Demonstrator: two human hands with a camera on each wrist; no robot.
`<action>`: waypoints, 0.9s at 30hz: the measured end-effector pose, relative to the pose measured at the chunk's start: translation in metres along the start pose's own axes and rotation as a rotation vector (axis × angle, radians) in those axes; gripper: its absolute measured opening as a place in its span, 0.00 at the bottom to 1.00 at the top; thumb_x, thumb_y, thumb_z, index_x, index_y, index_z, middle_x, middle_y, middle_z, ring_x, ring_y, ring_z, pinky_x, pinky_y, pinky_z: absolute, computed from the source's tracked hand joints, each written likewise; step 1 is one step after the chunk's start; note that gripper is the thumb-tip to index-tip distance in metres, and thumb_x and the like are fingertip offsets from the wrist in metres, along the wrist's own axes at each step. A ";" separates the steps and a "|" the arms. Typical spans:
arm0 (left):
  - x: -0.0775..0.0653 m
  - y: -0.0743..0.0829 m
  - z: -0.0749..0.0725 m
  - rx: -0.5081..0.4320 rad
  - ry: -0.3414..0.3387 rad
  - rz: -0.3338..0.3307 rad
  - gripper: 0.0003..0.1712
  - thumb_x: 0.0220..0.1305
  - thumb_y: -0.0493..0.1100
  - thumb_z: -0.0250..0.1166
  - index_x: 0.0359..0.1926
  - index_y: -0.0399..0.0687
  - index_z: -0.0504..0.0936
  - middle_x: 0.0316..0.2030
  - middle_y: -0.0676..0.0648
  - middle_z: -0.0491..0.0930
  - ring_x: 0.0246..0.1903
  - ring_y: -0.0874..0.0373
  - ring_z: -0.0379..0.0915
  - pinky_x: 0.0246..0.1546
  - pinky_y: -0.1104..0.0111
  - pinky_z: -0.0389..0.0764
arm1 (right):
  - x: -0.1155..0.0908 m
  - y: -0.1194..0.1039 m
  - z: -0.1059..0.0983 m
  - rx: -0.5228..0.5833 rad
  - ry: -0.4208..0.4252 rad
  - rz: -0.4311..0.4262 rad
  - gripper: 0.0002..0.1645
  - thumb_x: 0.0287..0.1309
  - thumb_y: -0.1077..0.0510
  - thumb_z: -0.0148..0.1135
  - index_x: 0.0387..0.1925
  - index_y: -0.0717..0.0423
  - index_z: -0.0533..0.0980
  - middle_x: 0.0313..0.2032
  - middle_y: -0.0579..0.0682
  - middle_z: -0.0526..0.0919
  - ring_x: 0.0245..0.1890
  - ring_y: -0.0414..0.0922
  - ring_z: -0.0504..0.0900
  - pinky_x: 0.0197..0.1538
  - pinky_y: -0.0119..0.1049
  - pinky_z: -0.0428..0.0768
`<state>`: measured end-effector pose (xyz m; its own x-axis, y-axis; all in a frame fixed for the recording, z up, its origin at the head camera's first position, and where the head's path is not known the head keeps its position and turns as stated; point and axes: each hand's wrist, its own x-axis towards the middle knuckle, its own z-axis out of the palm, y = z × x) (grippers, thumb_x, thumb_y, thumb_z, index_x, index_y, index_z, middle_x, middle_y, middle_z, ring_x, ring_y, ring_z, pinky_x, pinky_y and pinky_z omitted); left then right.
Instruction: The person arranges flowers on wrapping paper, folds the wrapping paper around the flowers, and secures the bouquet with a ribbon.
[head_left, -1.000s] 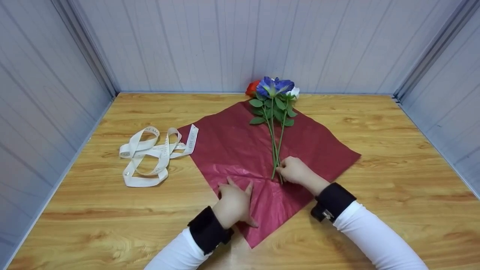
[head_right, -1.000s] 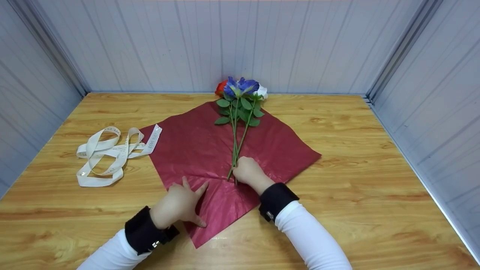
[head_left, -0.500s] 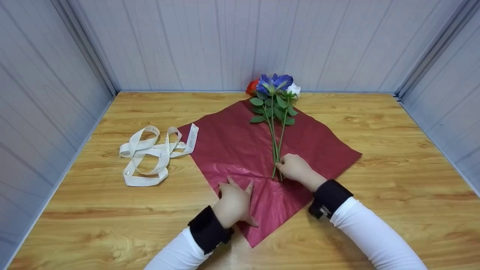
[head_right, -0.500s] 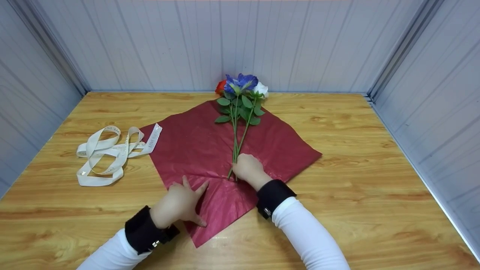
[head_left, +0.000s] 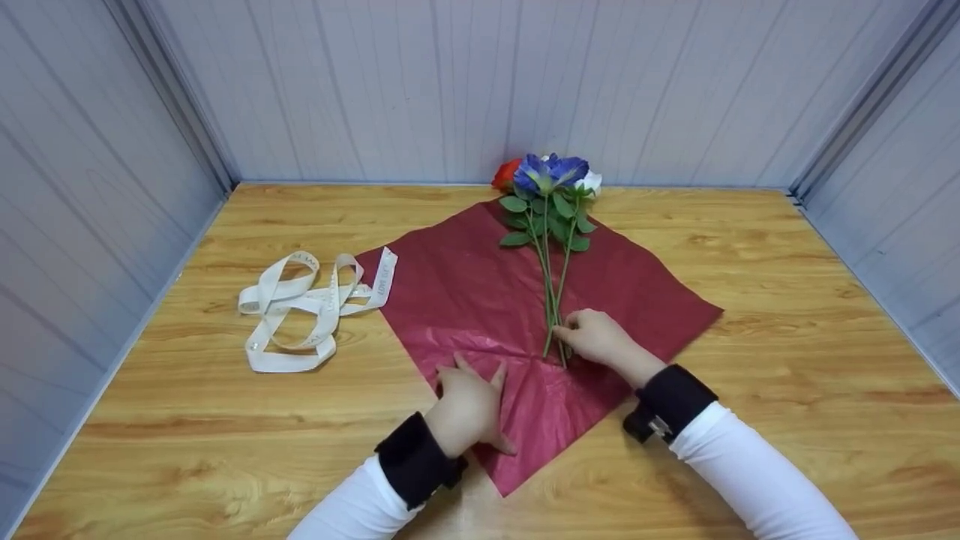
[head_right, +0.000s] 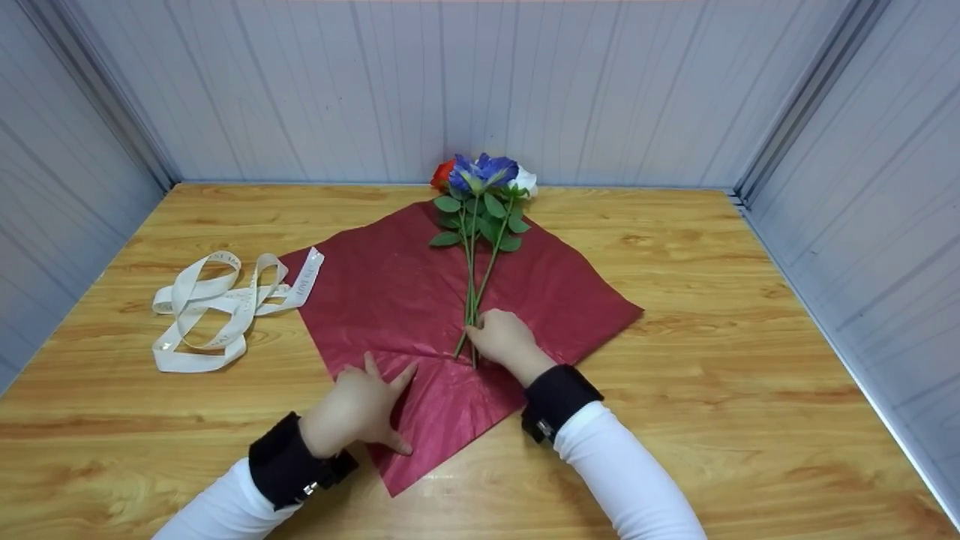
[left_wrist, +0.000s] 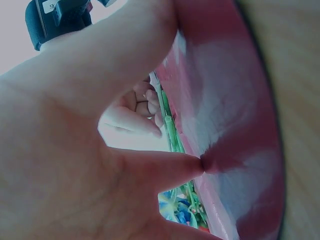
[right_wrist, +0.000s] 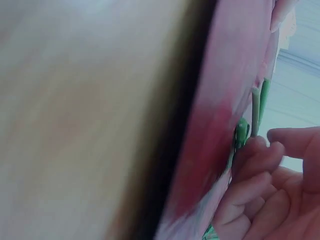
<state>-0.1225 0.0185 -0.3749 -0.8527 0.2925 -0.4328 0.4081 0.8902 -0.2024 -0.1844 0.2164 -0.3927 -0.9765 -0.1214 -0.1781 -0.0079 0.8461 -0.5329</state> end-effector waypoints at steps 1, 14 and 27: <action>0.000 0.000 0.000 0.000 -0.001 0.000 0.67 0.33 0.81 0.65 0.74 0.65 0.49 0.66 0.27 0.57 0.61 0.33 0.64 0.52 0.51 0.73 | -0.002 0.002 -0.001 0.015 0.005 0.001 0.20 0.64 0.53 0.54 0.16 0.53 0.70 0.13 0.44 0.71 0.15 0.39 0.67 0.24 0.31 0.66; 0.003 0.004 -0.002 -0.002 0.004 0.014 0.68 0.33 0.81 0.65 0.74 0.64 0.49 0.66 0.26 0.57 0.59 0.34 0.67 0.53 0.51 0.72 | -0.042 0.044 -0.018 0.024 0.016 -0.206 0.09 0.56 0.59 0.64 0.35 0.60 0.76 0.36 0.54 0.77 0.38 0.48 0.76 0.42 0.41 0.75; 0.001 0.000 -0.001 0.026 -0.011 0.013 0.68 0.34 0.82 0.63 0.74 0.64 0.47 0.66 0.27 0.58 0.63 0.35 0.63 0.53 0.51 0.73 | -0.071 0.050 -0.014 -0.268 -0.078 -0.439 0.40 0.43 0.48 0.75 0.56 0.61 0.71 0.56 0.64 0.69 0.56 0.61 0.67 0.56 0.54 0.70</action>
<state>-0.1241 0.0189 -0.3742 -0.8438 0.2999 -0.4450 0.4273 0.8771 -0.2192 -0.1180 0.2743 -0.3951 -0.8500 -0.5242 -0.0515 -0.4779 0.8087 -0.3429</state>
